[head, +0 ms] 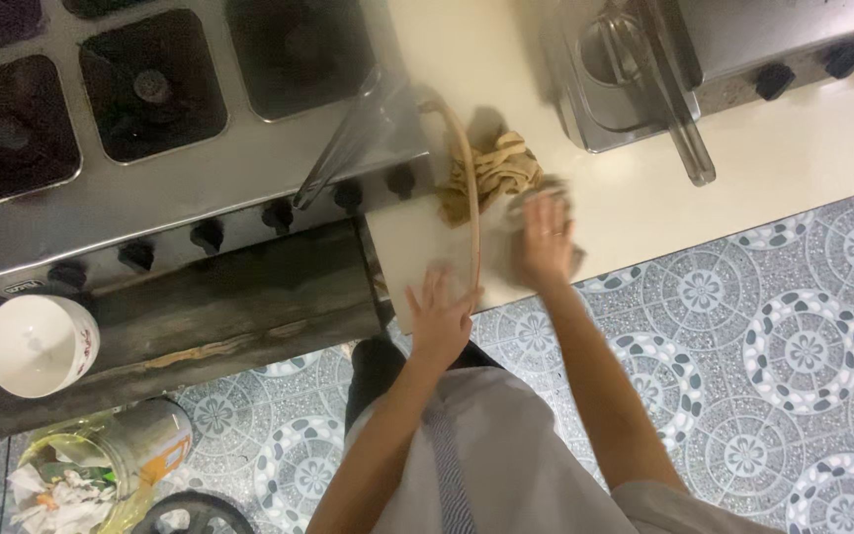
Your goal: The person wipes a white countertop with a cloth, moving a metal container and pitcher aside, then wipes the dark wooden work surface in front of the stove. They then wipe the stainless steel gas stovetop surface and around the burners, moving along the stove to clean each section.
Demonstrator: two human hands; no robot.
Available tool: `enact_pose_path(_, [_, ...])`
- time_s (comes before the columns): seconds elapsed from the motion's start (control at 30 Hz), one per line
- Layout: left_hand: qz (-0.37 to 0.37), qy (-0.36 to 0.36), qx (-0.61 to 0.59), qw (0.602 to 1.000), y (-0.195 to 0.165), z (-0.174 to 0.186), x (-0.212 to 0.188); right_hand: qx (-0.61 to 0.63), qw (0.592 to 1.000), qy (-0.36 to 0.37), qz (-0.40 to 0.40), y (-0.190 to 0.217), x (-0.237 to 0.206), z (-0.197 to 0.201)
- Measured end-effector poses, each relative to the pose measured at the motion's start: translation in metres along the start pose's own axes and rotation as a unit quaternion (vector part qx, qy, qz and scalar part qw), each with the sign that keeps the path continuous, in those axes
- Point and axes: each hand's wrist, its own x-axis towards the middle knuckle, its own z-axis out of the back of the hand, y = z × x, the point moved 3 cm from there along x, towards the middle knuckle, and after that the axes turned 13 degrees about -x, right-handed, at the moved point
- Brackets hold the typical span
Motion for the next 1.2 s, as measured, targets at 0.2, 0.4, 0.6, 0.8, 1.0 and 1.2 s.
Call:
enact_pose_path(0.2, [-0.03,0.026,0.038,0.998,0.009,-0.01,-0.003,0.091,0.968,-0.106,0.208,0.052,-0.089,0.01])
enact_pose_path(0.4, [-0.081,-0.031,0.025,0.996,0.015,-0.014,-0.004,0.015,0.983,-0.026,0.183,-0.021,-0.103,-0.029])
enact_pose_path(0.6, [-0.055,-0.026,0.023,0.998,0.016,-0.013,-0.011,0.1,0.993,-0.064,0.018,-0.044,-0.063,-0.038])
enact_pose_path(0.8, [-0.063,-0.006,0.03,0.998,0.024,-0.011,-0.032,0.106,0.984,-0.141,0.036,0.038,-0.024,-0.015])
enact_pose_path(1.0, [-0.051,0.009,0.03,0.998,0.026,-0.005,-0.041,0.199,0.939,-0.268,0.083,0.077,-0.076,0.003])
enact_pose_path(1.2, [-0.055,0.024,0.039,0.997,0.028,0.005,-0.043,0.332,0.918,-0.215,-0.017,0.044,-0.105,0.044])
